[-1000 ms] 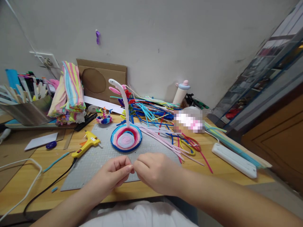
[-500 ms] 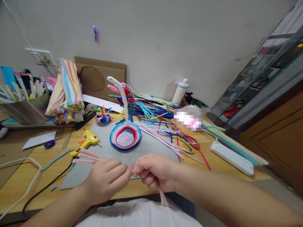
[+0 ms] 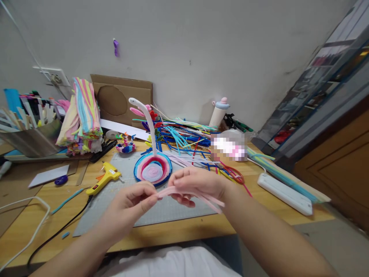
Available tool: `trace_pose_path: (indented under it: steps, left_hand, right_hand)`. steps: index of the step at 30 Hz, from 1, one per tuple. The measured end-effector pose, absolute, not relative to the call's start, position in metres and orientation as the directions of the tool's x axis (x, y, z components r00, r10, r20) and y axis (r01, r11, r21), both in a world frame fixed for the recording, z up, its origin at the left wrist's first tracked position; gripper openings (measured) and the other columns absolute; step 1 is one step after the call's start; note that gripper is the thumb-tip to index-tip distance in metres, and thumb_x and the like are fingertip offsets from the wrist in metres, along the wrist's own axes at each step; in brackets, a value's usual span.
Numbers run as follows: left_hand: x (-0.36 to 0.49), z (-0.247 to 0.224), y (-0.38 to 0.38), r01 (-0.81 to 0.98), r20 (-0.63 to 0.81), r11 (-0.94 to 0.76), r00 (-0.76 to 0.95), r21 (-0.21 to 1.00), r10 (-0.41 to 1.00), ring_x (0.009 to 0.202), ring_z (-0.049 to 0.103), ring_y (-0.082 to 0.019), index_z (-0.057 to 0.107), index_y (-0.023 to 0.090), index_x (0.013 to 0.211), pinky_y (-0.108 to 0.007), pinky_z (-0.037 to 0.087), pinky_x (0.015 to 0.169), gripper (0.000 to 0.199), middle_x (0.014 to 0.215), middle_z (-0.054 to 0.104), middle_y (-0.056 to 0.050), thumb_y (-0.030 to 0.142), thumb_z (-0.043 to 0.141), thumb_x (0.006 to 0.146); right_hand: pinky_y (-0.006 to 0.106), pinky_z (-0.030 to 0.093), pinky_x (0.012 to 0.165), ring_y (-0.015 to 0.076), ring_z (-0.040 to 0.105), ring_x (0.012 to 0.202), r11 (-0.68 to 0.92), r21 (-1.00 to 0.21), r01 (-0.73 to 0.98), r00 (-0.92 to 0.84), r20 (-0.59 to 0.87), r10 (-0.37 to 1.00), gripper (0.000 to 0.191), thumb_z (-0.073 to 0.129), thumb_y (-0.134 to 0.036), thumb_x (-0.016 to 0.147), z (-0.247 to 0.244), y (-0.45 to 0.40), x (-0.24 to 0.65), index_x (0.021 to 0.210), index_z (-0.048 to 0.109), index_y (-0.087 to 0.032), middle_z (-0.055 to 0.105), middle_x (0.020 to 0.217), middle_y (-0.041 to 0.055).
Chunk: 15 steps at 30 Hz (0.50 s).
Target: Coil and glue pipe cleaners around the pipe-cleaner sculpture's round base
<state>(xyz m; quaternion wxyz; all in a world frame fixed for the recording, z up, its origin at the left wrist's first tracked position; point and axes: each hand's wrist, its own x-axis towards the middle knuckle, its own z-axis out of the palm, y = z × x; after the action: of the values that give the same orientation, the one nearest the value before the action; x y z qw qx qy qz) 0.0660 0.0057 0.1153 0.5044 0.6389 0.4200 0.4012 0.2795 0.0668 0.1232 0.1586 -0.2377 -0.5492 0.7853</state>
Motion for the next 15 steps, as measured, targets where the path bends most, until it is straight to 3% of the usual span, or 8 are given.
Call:
trace_pose_path:
  steps: [3, 6, 8, 10, 15]
  left_hand:
    - [0.066, 0.118, 0.006, -0.147, -0.132, 0.198, 0.37, 0.969, 0.92, 0.055, 0.039, -0.008, 0.061, 0.015, 0.068, -0.022, 0.026, 0.052, 0.029, 0.063, 0.052, 0.001, 0.042, 0.071, 0.073]
    - [0.066, 0.114, 0.007, -0.314, -0.233, 0.403, 0.46, 0.86, 0.857, 0.051, 0.036, -0.006, 0.059, 0.014, 0.068, -0.021, 0.022, 0.05, 0.029, 0.061, 0.051, 0.002, 0.038, 0.075, 0.069]
    - [0.065, 0.11, 0.009, -0.362, -0.242, 0.468, 0.52, 0.806, 0.819, 0.05, 0.034, -0.006, 0.058, 0.014, 0.067, -0.021, 0.022, 0.05, 0.028, 0.057, 0.047, 0.003, 0.035, 0.075, 0.071]
    - [0.065, 0.106, 0.011, -0.382, -0.246, 0.503, 0.552, 0.775, 0.797, 0.049, 0.033, -0.005, 0.058, 0.013, 0.067, -0.021, 0.022, 0.05, 0.027, 0.056, 0.046, 0.003, 0.034, 0.075, 0.072]
    - [0.066, 0.103, 0.011, -0.35, -0.276, 0.56, 0.604, 0.751, 0.748, 0.051, 0.036, -0.005, 0.062, 0.011, 0.074, -0.02, 0.023, 0.05, 0.024, 0.062, 0.049, 0.001, 0.032, 0.074, 0.073]
  right_hand:
    - [0.02, 0.042, 0.042, 0.0092, 0.054, 0.049, -0.205, -0.976, -0.07, -0.789, -0.072, 0.61, 0.03, 0.06, -0.043, 0.085, 0.113, 0.066, 0.273, 0.091, 0.06, -0.013, 0.061, 0.067, 0.0008]
    - [0.022, 0.049, 0.06, 0.0109, 0.06, 0.071, 0.058, -0.991, -0.124, -0.719, 0.13, 0.683, 0.027, 0.069, -0.029, 0.08, 0.111, 0.057, 0.263, 0.1, 0.06, -0.014, 0.063, 0.085, 0.0031]
    - [0.024, 0.049, 0.065, 0.0124, 0.06, 0.077, 0.207, -0.97, -0.129, -0.694, 0.238, 0.679, 0.02, 0.068, -0.027, 0.081, 0.113, 0.049, 0.256, 0.095, 0.063, -0.014, 0.063, 0.086, 0.0042]
    - [0.022, 0.048, 0.06, 0.0111, 0.059, 0.07, 0.317, -0.944, -0.092, -0.665, 0.295, 0.686, 0.015, 0.063, -0.027, 0.085, 0.116, 0.044, 0.252, 0.088, 0.066, -0.013, 0.063, 0.08, 0.0042]
    - [0.024, 0.048, 0.06, 0.0131, 0.059, 0.069, 0.375, -0.925, -0.056, -0.629, 0.324, 0.706, 0.012, 0.063, -0.024, 0.085, 0.114, 0.041, 0.251, 0.081, 0.067, -0.013, 0.062, 0.075, 0.0043]
